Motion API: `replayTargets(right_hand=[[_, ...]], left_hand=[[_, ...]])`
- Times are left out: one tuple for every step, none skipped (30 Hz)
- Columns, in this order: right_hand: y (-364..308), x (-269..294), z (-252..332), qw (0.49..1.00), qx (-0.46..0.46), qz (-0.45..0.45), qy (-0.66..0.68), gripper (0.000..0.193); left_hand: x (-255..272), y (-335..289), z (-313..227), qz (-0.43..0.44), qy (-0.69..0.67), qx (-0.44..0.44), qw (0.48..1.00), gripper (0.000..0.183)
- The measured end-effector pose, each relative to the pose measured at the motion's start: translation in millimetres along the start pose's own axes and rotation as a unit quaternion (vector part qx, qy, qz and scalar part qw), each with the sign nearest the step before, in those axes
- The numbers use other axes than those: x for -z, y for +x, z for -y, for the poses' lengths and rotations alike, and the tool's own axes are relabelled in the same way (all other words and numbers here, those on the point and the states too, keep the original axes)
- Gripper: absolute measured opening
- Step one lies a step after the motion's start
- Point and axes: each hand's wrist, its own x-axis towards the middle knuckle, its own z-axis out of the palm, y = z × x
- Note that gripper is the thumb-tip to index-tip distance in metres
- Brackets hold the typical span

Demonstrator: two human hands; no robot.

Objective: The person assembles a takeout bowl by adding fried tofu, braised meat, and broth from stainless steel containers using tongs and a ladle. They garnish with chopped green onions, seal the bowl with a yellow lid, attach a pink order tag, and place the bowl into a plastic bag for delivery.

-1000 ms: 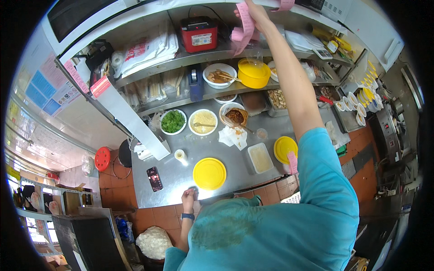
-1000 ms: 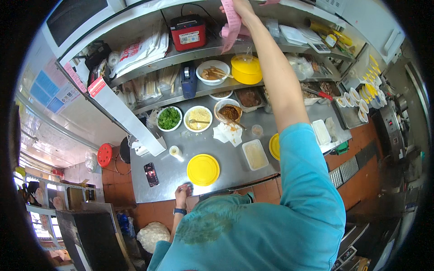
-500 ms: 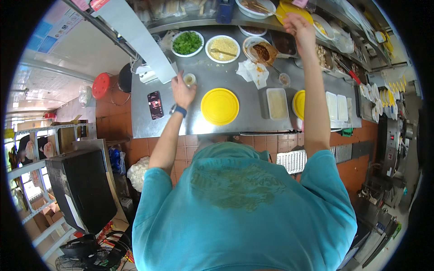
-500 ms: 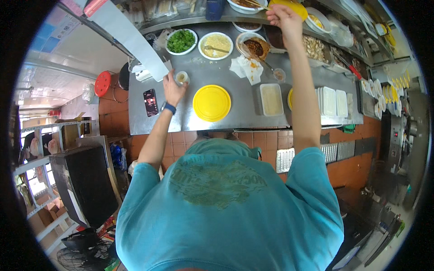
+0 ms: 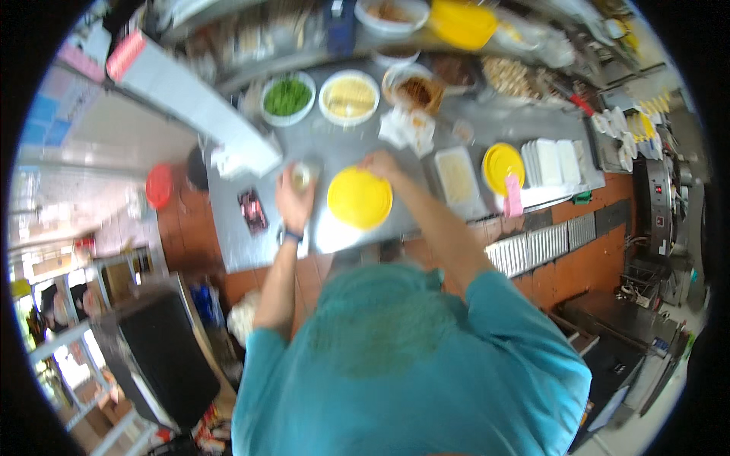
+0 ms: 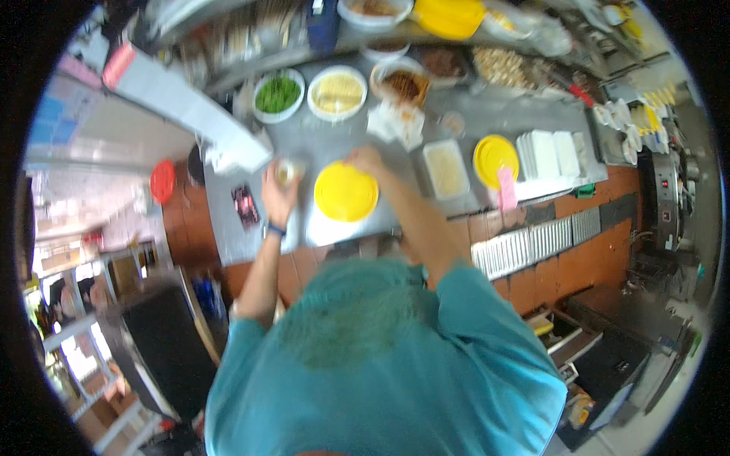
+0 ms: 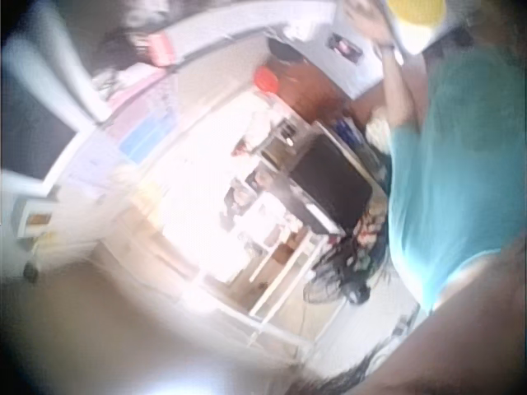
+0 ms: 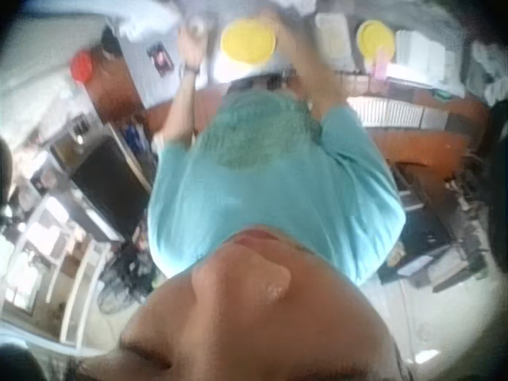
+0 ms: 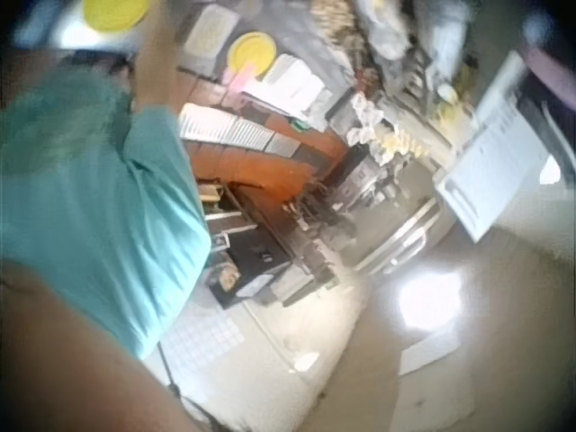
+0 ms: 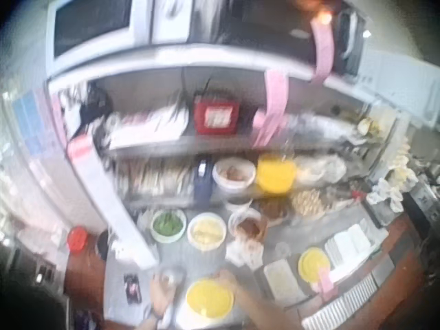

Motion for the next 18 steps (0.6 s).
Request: replayTargets(right_hand=[[2.3,-0.3,-3.1,0.999,0.002,0.002,-0.033,0.044],[-0.1,2.9,-7.2,1.0,-0.001,0.015,-0.009,0.052],[-5.1,4.6,-8.9,0.999,0.019,-0.026,-0.042,0.059],[-14.2,11.0,-11.7,0.999,0.031,-0.02,-0.035,0.063],[-24.5,13.1,-10.1,0.999,0.003,-0.028,-0.032,0.061],[-37.1,22.1,-9.9,1.0,0.011,-0.021,-0.015,0.054],[-52.9,30.2,-8.5,1.0,-0.023,0.01,-0.011,0.047],[-73.3,30.3,-3.6,0.997,0.024,-0.074,0.026,0.05],[-90.6,32.7,5.7,0.987,0.042,-0.146,0.05,0.054],[-100.8,34.6,21.9,0.978,0.1,-0.097,0.157,0.054],[-114.7,27.4,40.4,0.956,0.134,-0.04,0.257,0.055],[-135.6,16.9,55.9,0.917,0.15,0.029,0.367,0.056],[-151.3,13.6,71.2,0.929,0.172,-0.004,0.327,0.062],[-158.2,18.8,87.7,0.936,0.189,-0.027,0.294,0.068],[-166.9,24.6,101.5,0.935,0.227,-0.047,0.267,0.074],[-173.7,34.1,111.4,0.906,0.201,-0.034,0.371,0.071],[-181.0,44.4,119.0,0.86,0.185,-0.026,0.475,0.069],[-189.3,65.1,119.2,0.853,0.184,0.012,0.488,0.064]], left_hand=[[8.7,-10.1,-5.9,-0.031,-0.049,-0.033,0.998,0.054],[16.2,-18.6,-12.2,-0.044,-0.077,-0.037,0.995,0.055],[21.1,-26.6,-19.2,-0.063,-0.111,-0.014,0.992,0.055],[27.4,-32.1,-25.2,-0.072,-0.129,0.006,0.989,0.055],[33.1,-36.9,-31.5,-0.07,-0.158,0.032,0.984,0.055],[38.1,-40.8,-39.0,-0.083,-0.141,0.023,0.986,0.055],[42.1,-44.3,-47.9,-0.08,-0.136,0.036,0.987,0.055],[46.3,-46.8,-57.6,-0.076,-0.125,0.015,0.989,0.056],[48.5,-45.7,-69.0,-0.062,-0.123,0.014,0.99,0.056],[50.8,-45.5,-82.2,-0.066,-0.096,-0.035,0.993,0.056],[49.5,-45.3,-97.0,-0.047,-0.093,-0.048,0.993,0.055],[45.7,-46.6,-112.0,-0.026,-0.091,-0.058,0.994,0.055],[42.0,-46.4,-126.1,-0.009,-0.09,-0.078,0.993,0.054],[39.6,-44.4,-139.1,0.016,-0.056,-0.1,0.993,0.055],[39.6,-43.7,-149.2,0.053,-0.02,-0.121,0.991,0.056],[38.1,-37.7,-156.5,0.024,-0.033,-0.159,0.986,0.058],[39.4,-33.7,-162.5,0.014,-0.044,-0.182,0.982,0.06],[46.2,-33.8,-165.7,0.041,-0.146,-0.168,0.974,0.061]])
